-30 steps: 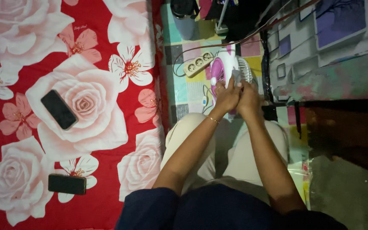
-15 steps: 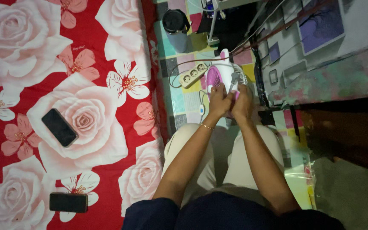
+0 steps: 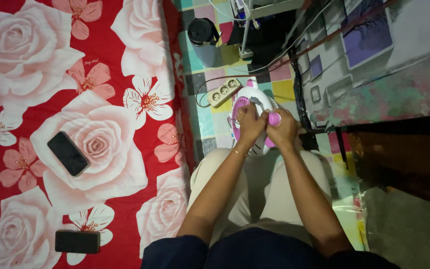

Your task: The person unplugs a small cat-shaped fan, retrieves a screwdriver, and uses it to unscrew and remove parts of the fan's casing. They manipulate the fan's internal components and casing, then reassemble the fan and plug it back in.

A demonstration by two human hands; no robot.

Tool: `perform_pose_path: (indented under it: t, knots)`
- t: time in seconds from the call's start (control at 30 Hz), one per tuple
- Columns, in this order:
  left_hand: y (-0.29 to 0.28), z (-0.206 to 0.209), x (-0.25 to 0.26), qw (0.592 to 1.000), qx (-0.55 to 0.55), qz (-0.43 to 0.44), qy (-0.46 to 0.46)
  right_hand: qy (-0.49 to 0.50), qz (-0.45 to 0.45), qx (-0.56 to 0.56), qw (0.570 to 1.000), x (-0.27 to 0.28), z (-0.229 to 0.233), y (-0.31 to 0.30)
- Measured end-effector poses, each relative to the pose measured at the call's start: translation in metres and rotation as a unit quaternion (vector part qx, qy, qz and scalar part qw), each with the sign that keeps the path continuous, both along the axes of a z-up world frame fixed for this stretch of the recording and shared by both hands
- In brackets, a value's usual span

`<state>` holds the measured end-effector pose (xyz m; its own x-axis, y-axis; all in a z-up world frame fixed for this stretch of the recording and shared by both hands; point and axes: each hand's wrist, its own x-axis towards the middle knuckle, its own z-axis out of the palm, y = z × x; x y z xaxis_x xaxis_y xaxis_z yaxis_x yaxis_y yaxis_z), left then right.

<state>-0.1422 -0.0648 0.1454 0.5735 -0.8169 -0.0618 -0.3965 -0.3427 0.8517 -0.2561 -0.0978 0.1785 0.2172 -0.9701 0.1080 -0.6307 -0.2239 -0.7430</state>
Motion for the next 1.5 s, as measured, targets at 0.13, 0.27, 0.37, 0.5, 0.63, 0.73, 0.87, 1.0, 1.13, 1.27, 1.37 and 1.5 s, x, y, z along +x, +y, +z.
perform_pose_path:
  t: [0.13,0.27,0.37,0.5,0.63,0.73,0.87,1.0,1.13,1.27,1.37,1.5]
  knots:
    - [0.001,0.015,-0.002,1.000,0.003,-0.007,-0.019,-0.011,0.000,-0.007,1.000,0.002,0.008,-0.001]
    - [0.001,0.028,-0.001,0.999,0.042,0.004,0.013,0.006,-0.018,0.050,0.999,0.007,0.020,0.000]
    - [0.003,0.026,0.000,1.000,0.025,-0.001,-0.003,-0.004,-0.013,0.039,0.999,0.009,0.023,0.003]
    - [0.001,0.012,0.000,1.000,0.023,0.004,0.007,-0.041,0.023,0.009,0.999,0.005,0.021,0.006]
    - [0.000,0.004,0.003,0.999,0.027,0.006,0.021,-0.022,0.036,0.005,0.999,-0.001,0.021,0.007]
    - [0.002,0.003,0.004,1.000,0.020,0.002,0.018,-0.011,0.041,0.023,0.999,-0.005,0.024,0.007]
    - [0.005,0.005,0.004,0.999,0.028,0.044,0.013,-0.025,0.068,0.011,0.997,-0.007,0.030,0.008]
    - [0.007,0.008,0.004,0.998,0.027,0.051,0.023,-0.031,0.080,-0.010,0.996,-0.003,0.034,0.007]
    - [0.010,0.023,0.002,0.995,0.042,0.086,-0.008,-0.040,0.082,-0.001,0.996,0.004,0.048,0.008]
    - [0.019,0.070,0.000,0.992,0.051,0.112,0.017,-0.045,0.082,0.030,0.995,0.008,0.089,0.013]
    - [0.023,0.117,0.000,0.992,0.049,0.119,-0.003,-0.036,0.080,0.013,0.996,0.012,0.131,0.016]
    - [0.028,0.177,0.008,0.990,0.086,0.114,0.015,-0.009,0.072,0.040,0.997,0.015,0.188,0.018]
